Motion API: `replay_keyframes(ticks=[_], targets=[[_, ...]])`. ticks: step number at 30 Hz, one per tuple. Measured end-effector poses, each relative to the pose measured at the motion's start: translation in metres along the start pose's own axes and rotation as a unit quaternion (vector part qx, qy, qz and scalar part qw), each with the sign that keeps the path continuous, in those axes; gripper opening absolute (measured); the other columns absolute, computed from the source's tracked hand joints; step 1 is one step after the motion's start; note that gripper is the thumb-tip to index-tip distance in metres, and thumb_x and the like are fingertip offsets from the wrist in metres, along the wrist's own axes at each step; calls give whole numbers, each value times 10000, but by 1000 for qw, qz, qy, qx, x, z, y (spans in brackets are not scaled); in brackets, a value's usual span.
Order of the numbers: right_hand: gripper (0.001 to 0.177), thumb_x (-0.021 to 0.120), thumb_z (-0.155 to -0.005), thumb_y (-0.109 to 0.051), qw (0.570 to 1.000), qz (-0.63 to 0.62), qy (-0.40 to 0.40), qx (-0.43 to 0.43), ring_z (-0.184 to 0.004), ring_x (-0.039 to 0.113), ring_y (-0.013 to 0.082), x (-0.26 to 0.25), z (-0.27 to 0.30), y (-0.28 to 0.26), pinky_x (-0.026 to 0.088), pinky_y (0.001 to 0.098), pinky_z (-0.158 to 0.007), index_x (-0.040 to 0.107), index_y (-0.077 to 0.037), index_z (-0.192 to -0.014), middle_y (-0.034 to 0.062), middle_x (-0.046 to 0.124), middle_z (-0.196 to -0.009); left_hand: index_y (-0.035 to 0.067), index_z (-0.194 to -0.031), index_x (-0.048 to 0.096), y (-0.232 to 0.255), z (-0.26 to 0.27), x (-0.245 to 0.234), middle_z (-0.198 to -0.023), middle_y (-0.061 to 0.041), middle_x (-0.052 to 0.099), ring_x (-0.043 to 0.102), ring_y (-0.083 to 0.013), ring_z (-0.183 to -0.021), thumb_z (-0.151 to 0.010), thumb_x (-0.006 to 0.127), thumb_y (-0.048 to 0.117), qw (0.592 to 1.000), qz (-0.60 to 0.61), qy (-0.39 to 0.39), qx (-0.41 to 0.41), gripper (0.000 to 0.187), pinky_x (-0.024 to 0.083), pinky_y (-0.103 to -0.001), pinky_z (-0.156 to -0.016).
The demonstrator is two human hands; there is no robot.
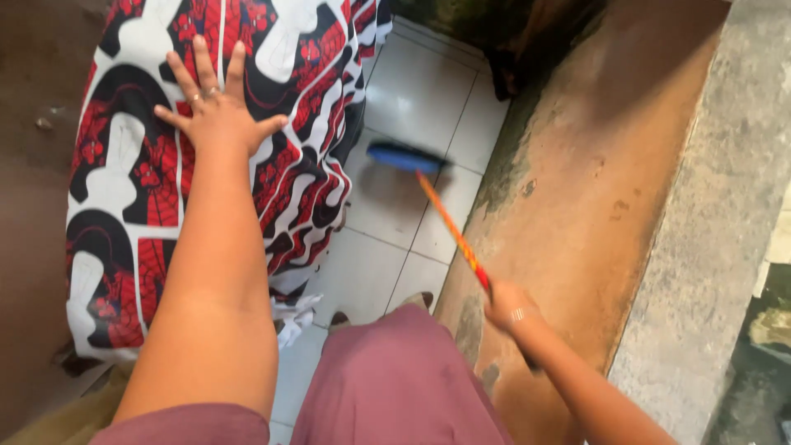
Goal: Sweep the tiled floor and edges near an entryway and a covered motorbike.
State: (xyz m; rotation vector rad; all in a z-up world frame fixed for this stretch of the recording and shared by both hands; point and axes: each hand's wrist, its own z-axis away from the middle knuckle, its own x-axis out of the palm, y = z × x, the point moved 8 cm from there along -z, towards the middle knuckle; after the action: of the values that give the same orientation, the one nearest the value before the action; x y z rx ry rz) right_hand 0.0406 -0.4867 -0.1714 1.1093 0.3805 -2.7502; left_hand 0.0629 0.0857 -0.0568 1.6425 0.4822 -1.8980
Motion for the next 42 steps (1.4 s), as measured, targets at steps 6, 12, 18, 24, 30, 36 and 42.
replay_keyframes(ticks=[6,12,18,24,30,36,42], targets=[[622,460,-1012,-248,986,9,31,161,-1193,635,419,15,-61,12,512,533,-1007,292,-281,-1610,244,653,-1280,459,-1724,-9,-19,63,10,-1746,-70,-219,-191,-464,-1563,-842,803,677,999,27,37,24,1218,88,-901,-1114],[502,366,-1050,-233,980,-52,37,188,-1232,605,454,116,-36,51,475,552,-1044,393,-176,-1548,300,619,-1324,529,-1667,-33,-64,134,36,-1712,-36,-287,-213,-434,-1565,-805,808,497,998,-21,-52,29,1204,26,-858,-1132],[569,440,-959,-176,975,-120,-16,188,-873,715,448,223,118,53,584,544,-778,380,-182,-1525,308,706,-1036,559,-1627,-56,-53,119,39,-1681,-25,-341,-278,-433,-1527,-818,811,427,994,-16,-101,44,1193,-14,-854,-1114],[671,609,-952,-200,951,-190,-136,200,-481,663,280,247,253,35,558,414,-451,355,-249,-1572,158,692,-742,526,-1647,-23,-58,138,33,-1693,-50,-290,-239,-454,-1532,-815,826,363,995,9,-78,61,1200,-2,-857,-1115],[653,716,-919,-189,910,-310,-155,229,-405,515,187,180,292,39,412,353,-375,524,-300,-1532,65,566,-588,404,-1626,175,-49,140,10,-1708,-126,-28,42,-508,-1528,-783,836,339,995,-7,-39,92,1074,214,-765,-1123],[491,638,-925,-265,980,-177,-37,77,-531,630,257,124,184,-21,515,420,-519,565,-245,-1410,120,635,-681,224,-1504,477,-60,163,10,-1624,-140,314,325,-488,-1478,-837,780,345,992,4,-48,118,743,443,-634,-1056],[367,544,-977,-304,993,-75,83,40,-1111,661,435,168,47,-82,524,527,-972,636,-136,-1290,254,700,-1170,181,-1446,538,-74,214,53,-1431,-165,579,555,-396,-1317,-847,731,448,974,22,-195,113,684,496,-512,-1050]])
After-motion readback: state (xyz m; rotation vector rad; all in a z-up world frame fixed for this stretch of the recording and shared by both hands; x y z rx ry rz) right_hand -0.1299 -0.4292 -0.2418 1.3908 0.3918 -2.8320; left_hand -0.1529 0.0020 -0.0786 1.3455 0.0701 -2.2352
